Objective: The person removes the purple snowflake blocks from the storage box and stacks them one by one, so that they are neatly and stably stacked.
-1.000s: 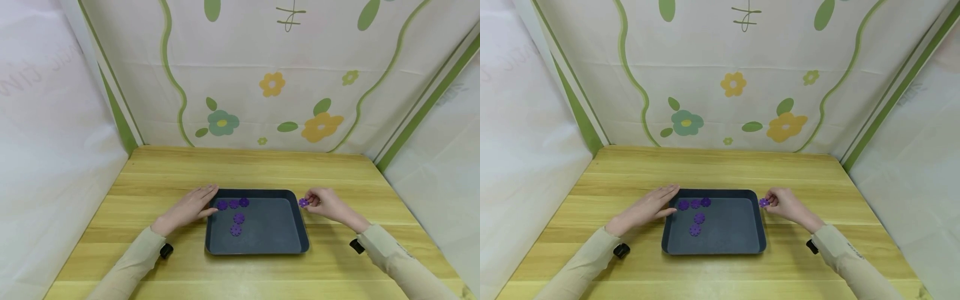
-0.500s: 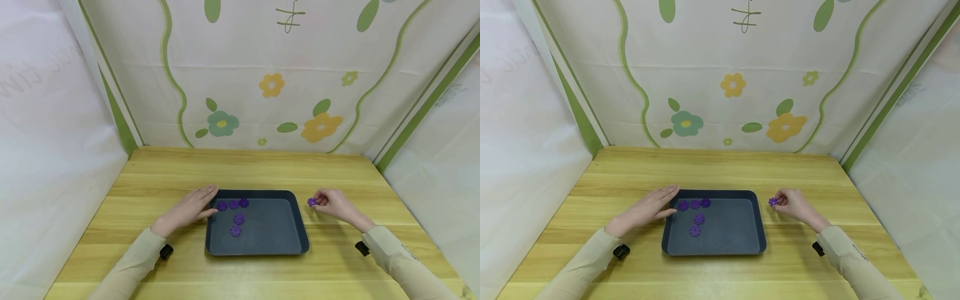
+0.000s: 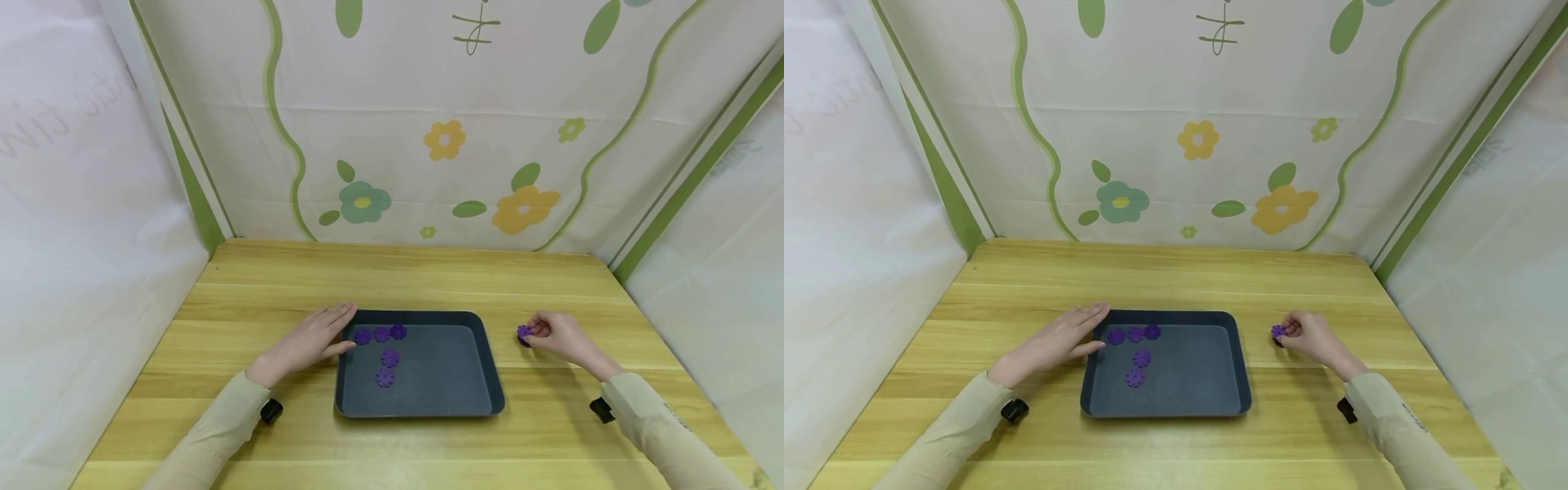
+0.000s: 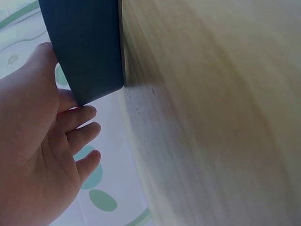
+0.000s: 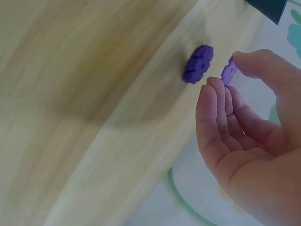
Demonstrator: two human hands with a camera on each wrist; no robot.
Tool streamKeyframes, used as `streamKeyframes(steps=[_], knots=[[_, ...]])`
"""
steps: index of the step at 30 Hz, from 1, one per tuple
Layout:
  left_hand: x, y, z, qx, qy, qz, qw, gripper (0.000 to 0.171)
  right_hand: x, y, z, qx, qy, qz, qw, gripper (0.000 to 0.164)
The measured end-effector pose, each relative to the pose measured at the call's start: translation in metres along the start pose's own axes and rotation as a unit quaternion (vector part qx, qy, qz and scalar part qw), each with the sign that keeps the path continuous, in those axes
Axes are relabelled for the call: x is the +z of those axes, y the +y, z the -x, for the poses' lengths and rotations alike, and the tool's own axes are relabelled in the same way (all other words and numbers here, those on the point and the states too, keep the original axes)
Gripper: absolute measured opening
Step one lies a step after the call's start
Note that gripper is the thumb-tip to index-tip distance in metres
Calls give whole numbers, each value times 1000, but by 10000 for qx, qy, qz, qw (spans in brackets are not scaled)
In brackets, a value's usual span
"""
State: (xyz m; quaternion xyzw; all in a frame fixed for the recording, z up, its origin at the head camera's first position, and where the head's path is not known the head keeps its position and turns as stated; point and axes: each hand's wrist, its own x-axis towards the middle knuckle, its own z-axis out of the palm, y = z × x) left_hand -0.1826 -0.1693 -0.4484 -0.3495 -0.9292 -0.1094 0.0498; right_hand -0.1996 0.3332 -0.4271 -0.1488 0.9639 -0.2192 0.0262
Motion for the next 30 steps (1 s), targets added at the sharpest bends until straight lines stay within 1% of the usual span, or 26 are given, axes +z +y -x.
streamKeyframes(steps=[10, 23, 30], knots=[[-1, 0, -1, 13, 68, -49, 10000, 69, 3, 11, 1, 52, -30, 55, 10000, 20], [-2, 1, 0, -31, 27, 15, 10000, 70, 5, 10, 2, 95, -50, 150, 9998, 21], [-1, 0, 0, 22, 77, -14, 10000, 70, 6, 10, 3, 93, -129, 216, 9996, 21]])
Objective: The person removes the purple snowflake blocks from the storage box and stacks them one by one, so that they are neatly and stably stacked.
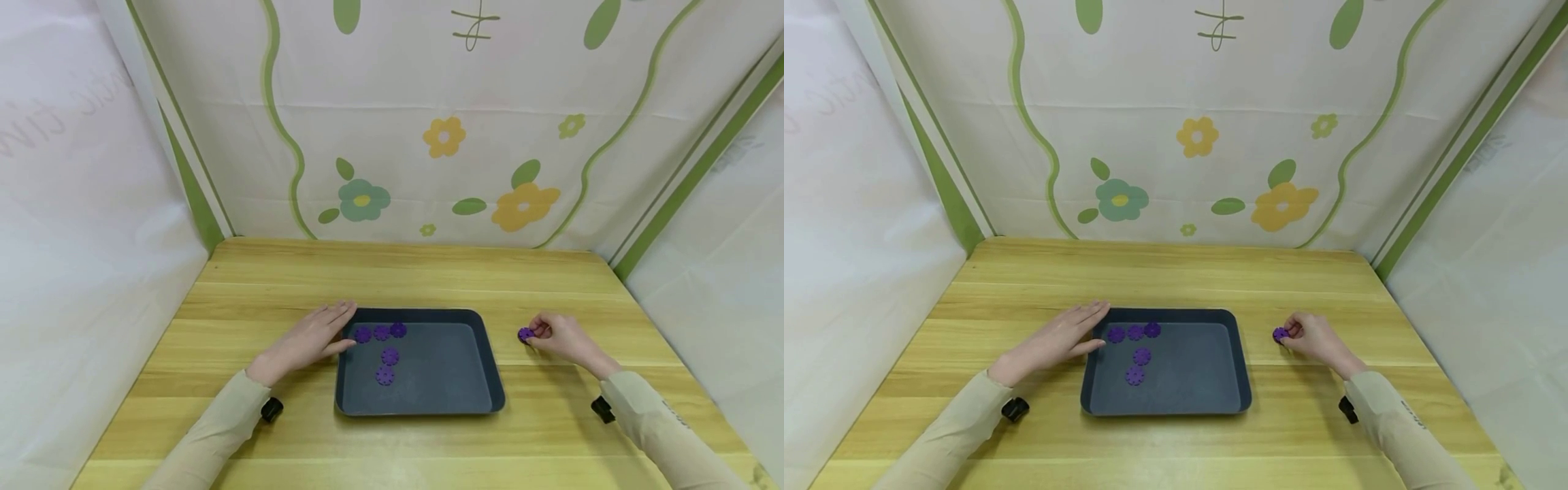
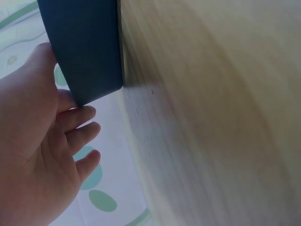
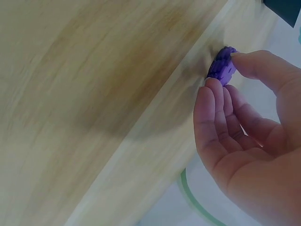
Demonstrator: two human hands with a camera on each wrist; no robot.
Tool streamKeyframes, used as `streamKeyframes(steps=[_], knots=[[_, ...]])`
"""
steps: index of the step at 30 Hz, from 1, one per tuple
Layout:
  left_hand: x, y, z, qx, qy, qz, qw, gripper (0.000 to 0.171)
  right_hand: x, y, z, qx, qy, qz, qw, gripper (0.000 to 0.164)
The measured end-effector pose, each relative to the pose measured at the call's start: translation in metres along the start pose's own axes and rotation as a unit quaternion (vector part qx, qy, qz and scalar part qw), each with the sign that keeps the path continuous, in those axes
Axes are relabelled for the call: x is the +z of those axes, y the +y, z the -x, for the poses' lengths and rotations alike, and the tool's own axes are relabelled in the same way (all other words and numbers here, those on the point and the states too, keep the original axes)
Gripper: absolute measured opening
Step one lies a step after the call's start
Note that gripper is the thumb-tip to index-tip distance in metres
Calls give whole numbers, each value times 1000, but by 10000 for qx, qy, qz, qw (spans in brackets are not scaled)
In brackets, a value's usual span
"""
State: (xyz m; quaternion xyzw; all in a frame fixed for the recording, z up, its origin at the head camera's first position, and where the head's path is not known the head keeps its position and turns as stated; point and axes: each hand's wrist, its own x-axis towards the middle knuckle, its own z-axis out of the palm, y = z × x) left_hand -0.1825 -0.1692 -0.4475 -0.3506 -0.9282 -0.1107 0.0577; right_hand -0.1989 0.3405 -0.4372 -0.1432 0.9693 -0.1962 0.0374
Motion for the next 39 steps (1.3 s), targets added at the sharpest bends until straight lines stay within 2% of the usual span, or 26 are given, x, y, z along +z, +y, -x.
streamKeyframes(steps=[11, 19, 30, 39], knots=[[1, -1, 0, 18, -33, -68, 10000, 70, 2, 0, -1, -108, 100, -61, 9999, 19], [1, -1, 0, -18, -83, 15, 10000, 70, 0, -4, 0, -12, 1, 29, 10000, 20], [0, 0, 0, -3, -75, -6, 10000, 70, 1, -3, 1, -52, 75, 141, 9999, 18], [-1, 0, 1, 25, -41, -44, 10000, 70, -4, -3, 3, 17, 75, -82, 9999, 16]])
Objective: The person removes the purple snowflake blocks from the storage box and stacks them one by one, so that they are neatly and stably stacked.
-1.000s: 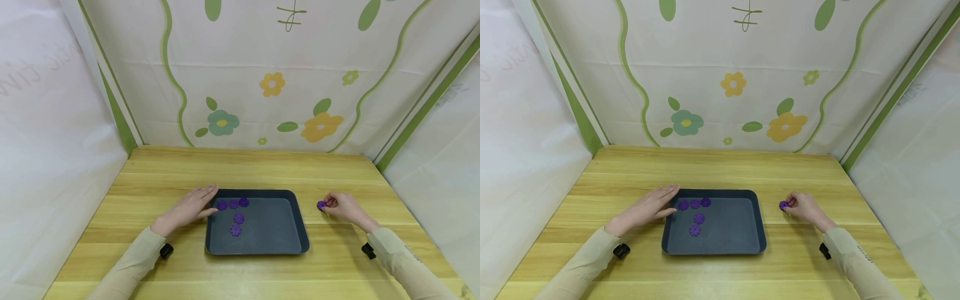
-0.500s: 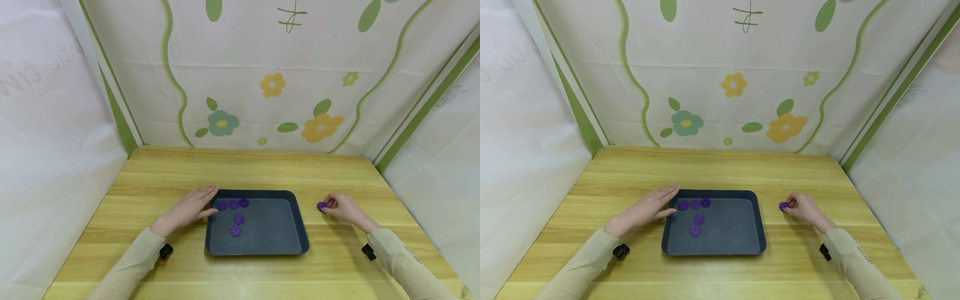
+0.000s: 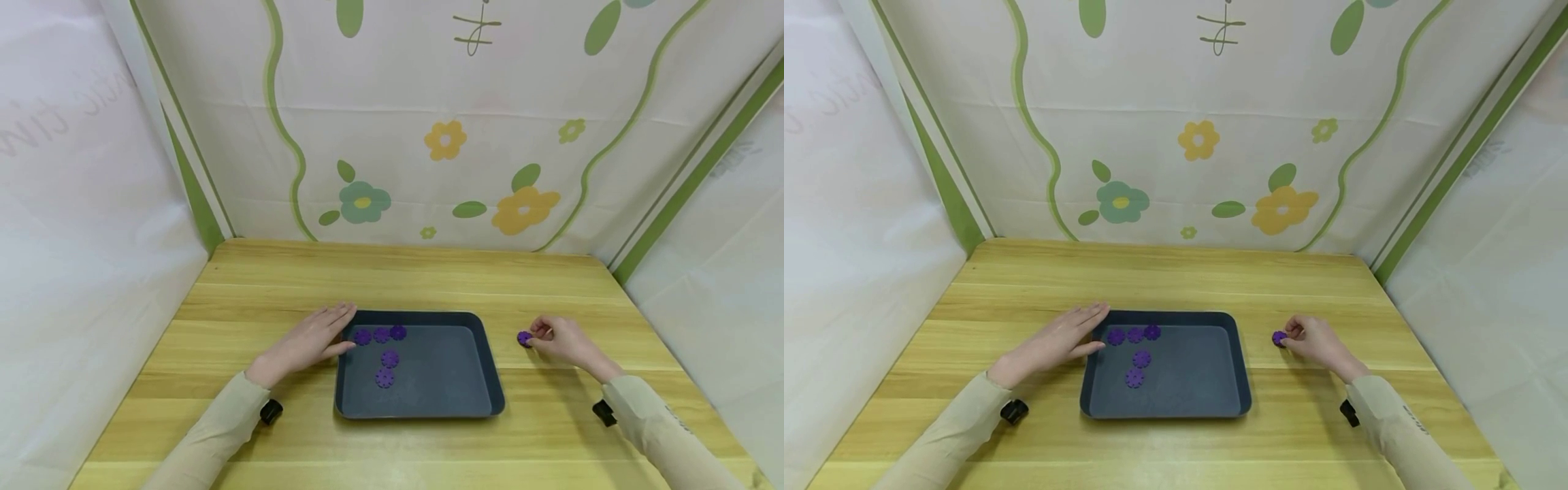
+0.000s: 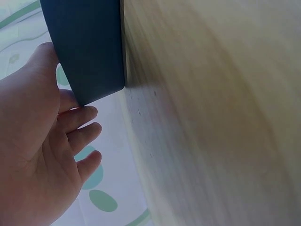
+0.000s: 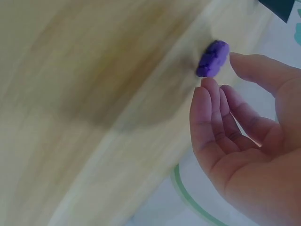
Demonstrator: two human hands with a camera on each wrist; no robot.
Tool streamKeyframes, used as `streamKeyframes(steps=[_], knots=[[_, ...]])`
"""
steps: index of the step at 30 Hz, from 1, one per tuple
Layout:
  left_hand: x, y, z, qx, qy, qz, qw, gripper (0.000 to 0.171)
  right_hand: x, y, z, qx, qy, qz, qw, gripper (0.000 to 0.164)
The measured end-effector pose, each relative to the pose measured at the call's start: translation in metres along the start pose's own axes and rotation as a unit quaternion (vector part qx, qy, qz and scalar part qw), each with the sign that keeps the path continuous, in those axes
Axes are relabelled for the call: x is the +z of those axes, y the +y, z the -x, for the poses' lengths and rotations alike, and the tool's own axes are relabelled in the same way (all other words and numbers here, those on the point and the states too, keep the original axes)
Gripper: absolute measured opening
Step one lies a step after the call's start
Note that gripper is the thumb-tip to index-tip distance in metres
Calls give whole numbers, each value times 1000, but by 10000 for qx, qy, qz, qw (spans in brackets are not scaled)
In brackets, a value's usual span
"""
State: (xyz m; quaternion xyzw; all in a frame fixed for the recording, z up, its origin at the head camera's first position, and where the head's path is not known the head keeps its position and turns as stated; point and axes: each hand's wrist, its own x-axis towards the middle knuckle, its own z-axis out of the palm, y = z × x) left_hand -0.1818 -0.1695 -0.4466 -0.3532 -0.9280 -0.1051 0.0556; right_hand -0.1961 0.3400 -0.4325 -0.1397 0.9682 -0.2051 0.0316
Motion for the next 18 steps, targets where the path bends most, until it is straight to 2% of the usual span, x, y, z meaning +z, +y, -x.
streamKeyframes(steps=[7, 18], knots=[[0, -1, 0, 25, 46, -9, 10000, 69, -8, -8, -4, -106, 156, 57, 9998, 20], [2, -2, -1, 36, 26, -27, 10000, 70, -12, -40, -16, -478, 218, 151, 9985, 17]])
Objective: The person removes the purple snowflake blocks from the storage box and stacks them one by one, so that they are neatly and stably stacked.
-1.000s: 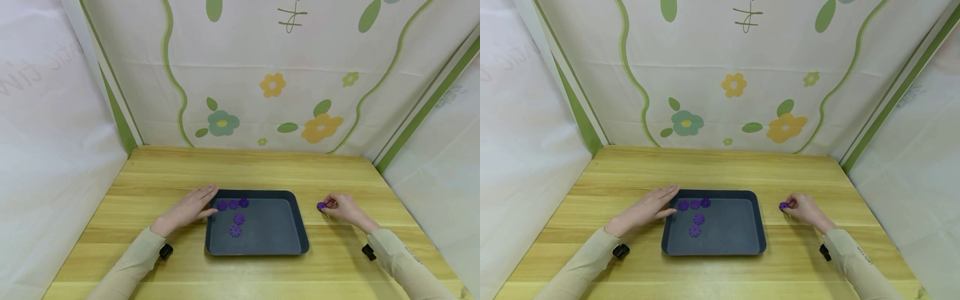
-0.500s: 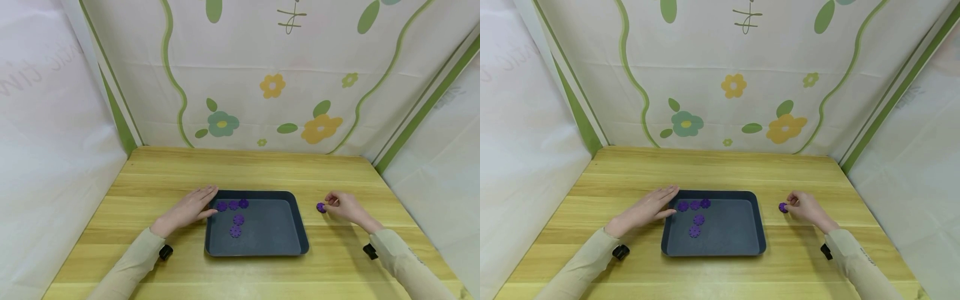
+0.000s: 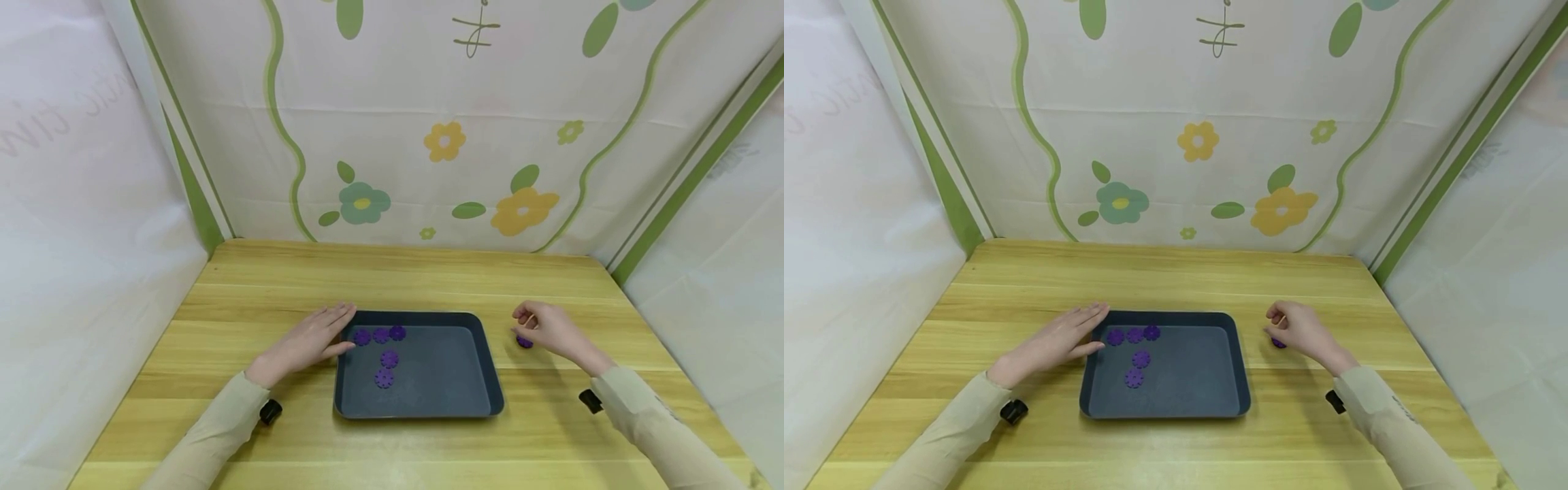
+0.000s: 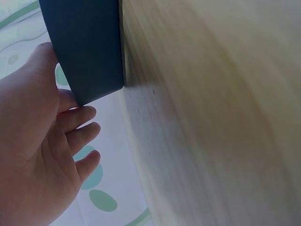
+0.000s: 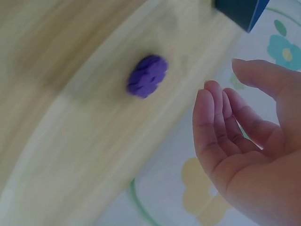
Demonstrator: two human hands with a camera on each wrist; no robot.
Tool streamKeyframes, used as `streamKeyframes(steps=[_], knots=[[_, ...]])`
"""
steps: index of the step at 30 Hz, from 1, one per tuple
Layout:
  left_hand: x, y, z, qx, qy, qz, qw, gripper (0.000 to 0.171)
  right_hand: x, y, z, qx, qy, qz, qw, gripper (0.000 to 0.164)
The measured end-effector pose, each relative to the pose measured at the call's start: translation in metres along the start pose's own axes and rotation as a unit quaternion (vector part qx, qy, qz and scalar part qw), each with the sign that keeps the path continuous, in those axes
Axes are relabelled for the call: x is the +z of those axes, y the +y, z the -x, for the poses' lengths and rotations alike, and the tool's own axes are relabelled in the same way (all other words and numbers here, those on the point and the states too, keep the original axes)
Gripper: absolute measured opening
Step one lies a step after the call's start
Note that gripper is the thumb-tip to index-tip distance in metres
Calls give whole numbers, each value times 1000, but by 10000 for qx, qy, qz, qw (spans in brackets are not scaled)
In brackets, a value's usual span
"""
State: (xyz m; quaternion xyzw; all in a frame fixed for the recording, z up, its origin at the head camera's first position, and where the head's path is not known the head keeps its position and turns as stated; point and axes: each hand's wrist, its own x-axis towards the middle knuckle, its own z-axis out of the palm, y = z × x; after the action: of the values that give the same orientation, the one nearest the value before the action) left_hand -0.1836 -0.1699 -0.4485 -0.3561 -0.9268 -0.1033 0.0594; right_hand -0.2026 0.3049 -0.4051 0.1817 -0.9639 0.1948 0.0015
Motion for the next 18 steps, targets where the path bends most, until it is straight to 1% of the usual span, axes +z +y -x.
streamKeyframes(steps=[6, 12, 18], knots=[[-1, 1, 1, -37, -45, 14, 10000, 70, 3, -18, -9, -230, -135, 23, 9996, 17], [1, 0, 0, -46, -35, -20, 10000, 70, 7, -34, -21, -575, -176, 19, 9982, 17], [1, 0, 0, -36, -6, -31, 10000, 70, 10, -51, -31, -638, -426, -131, 9970, 18]])
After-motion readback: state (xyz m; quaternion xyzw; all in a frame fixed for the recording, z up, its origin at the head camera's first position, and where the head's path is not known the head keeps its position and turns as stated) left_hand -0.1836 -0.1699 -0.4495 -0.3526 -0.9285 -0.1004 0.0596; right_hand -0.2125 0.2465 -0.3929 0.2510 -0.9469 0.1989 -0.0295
